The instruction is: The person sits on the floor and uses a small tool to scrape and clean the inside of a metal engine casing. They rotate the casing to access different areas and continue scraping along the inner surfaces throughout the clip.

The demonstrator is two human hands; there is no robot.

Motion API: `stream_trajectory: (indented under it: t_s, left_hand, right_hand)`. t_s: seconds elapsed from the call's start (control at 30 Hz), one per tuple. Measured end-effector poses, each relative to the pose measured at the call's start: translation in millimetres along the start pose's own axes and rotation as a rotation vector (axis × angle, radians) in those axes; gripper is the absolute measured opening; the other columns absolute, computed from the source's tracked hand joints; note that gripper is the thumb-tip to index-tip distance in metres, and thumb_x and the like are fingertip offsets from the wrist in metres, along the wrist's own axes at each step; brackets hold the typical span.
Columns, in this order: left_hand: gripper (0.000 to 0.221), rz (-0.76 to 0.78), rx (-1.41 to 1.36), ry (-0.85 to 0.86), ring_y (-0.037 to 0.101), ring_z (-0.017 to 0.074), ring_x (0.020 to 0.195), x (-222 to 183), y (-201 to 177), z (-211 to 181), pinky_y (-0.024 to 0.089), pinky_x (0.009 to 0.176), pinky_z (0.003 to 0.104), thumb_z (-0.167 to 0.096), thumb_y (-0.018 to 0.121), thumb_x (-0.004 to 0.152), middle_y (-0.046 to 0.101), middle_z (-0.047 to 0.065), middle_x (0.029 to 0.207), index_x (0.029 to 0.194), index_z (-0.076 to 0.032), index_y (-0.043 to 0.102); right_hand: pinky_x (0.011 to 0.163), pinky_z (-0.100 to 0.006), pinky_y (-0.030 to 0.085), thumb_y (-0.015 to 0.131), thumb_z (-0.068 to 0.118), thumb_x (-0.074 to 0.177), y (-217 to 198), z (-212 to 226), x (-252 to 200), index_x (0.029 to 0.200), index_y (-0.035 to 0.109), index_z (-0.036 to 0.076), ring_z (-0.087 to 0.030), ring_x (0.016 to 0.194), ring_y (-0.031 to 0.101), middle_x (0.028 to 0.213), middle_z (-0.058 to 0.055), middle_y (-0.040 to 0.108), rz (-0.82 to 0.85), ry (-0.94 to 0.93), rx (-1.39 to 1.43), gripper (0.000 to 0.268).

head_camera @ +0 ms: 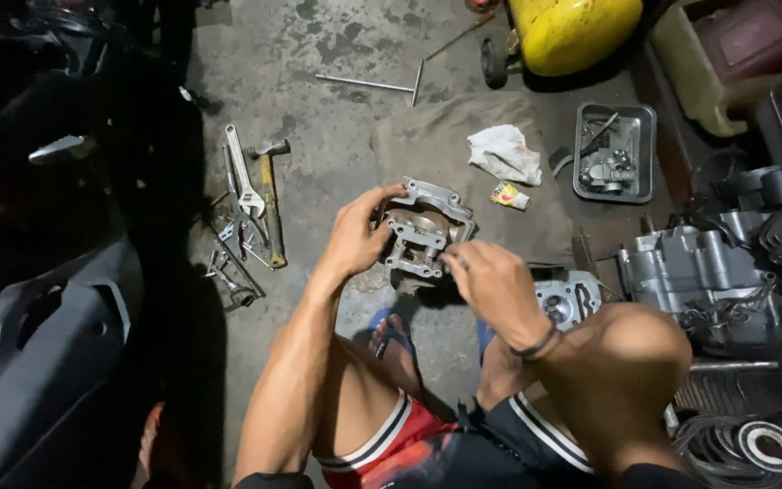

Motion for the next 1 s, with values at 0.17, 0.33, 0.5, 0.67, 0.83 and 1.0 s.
stream_trajectory:
  t_s: [0.17,0.33,0.5,0.67,0.83,1.0]
  left_hand:
    - [0.046,-0.03,-0.013,-0.037,0.06,0.0431,0.123,-2.3,2.0,1.4,0.048,0.103,0.056,-0.002,0.059,0.085,0.069,0.014,0.128,0.127,-0.018,0.065]
    - [0.046,-0.012,0.001,-0.042,0.059,0.0454,0.124,-4.1,-0.2,-6.7,0.046,0.105,0.058,-0.002,0.058,0.085,0.068,0.017,0.13,0.129,-0.016,0.063]
    - [0.046,-0.045,0.009,-0.016,0.06,0.0441,0.122,-5.2,1.3,-8.5,0.047,0.104,0.057,-0.003,0.058,0.084,0.069,0.014,0.128,0.128,-0.019,0.065]
    - [0.047,-0.059,0.026,-0.023,0.061,0.0423,0.122,-6.4,4.1,-1.2,0.048,0.103,0.056,-0.003,0.059,0.084,0.069,0.012,0.128,0.128,-0.019,0.065]
    - [0.048,-0.064,0.058,-0.005,0.061,0.0429,0.121,-5.4,2.1,-5.1,0.049,0.102,0.057,-0.002,0.061,0.082,0.07,0.012,0.128,0.127,-0.019,0.065]
    - [0.048,-0.073,0.032,-0.01,0.063,0.0401,0.12,-4.6,4.2,-3.7,0.052,0.099,0.053,-0.003,0.06,0.082,0.07,0.01,0.128,0.126,-0.022,0.066]
  right_hand:
    - [0.067,-0.036,0.063,0.069,0.022,0.098,-30.8,23.9,12.3,0.103,0.073,0.011,-0.027,0.079,0.076,0.083,-0.008,0.073,0.091,0.095,0.12,0.013]
    - [0.066,-0.035,0.062,0.066,0.022,0.101,-36.5,27.3,12.9,0.104,0.073,0.01,-0.026,0.078,0.076,0.083,-0.008,0.073,0.067,0.09,0.045,0.014]
    - [0.066,-0.035,0.062,0.065,0.023,0.099,-23.9,25.5,9.2,0.101,0.072,0.011,-0.026,0.077,0.075,0.082,-0.007,0.071,0.096,0.068,-0.028,0.014]
    - [0.067,-0.035,0.061,0.065,0.026,0.1,-34.0,30.7,8.8,0.103,0.072,0.013,-0.026,0.078,0.075,0.083,-0.005,0.072,0.091,0.106,0.022,0.015]
    - [0.067,-0.037,0.061,0.064,0.025,0.099,-31.4,23.2,11.4,0.103,0.071,0.012,-0.027,0.079,0.075,0.082,-0.007,0.071,0.104,0.087,-0.012,0.015]
    - [0.067,-0.039,0.061,0.065,0.026,0.099,-22.0,17.2,9.5,0.104,0.074,0.011,-0.03,0.078,0.076,0.085,-0.01,0.074,0.145,0.157,0.102,0.018]
Point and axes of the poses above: each hand's wrist, its own x-axis towards the middle knuckle, its own y-axis out of the palm, z = x × y, the point moved 2 cm from there along x, towards the middle knuckle
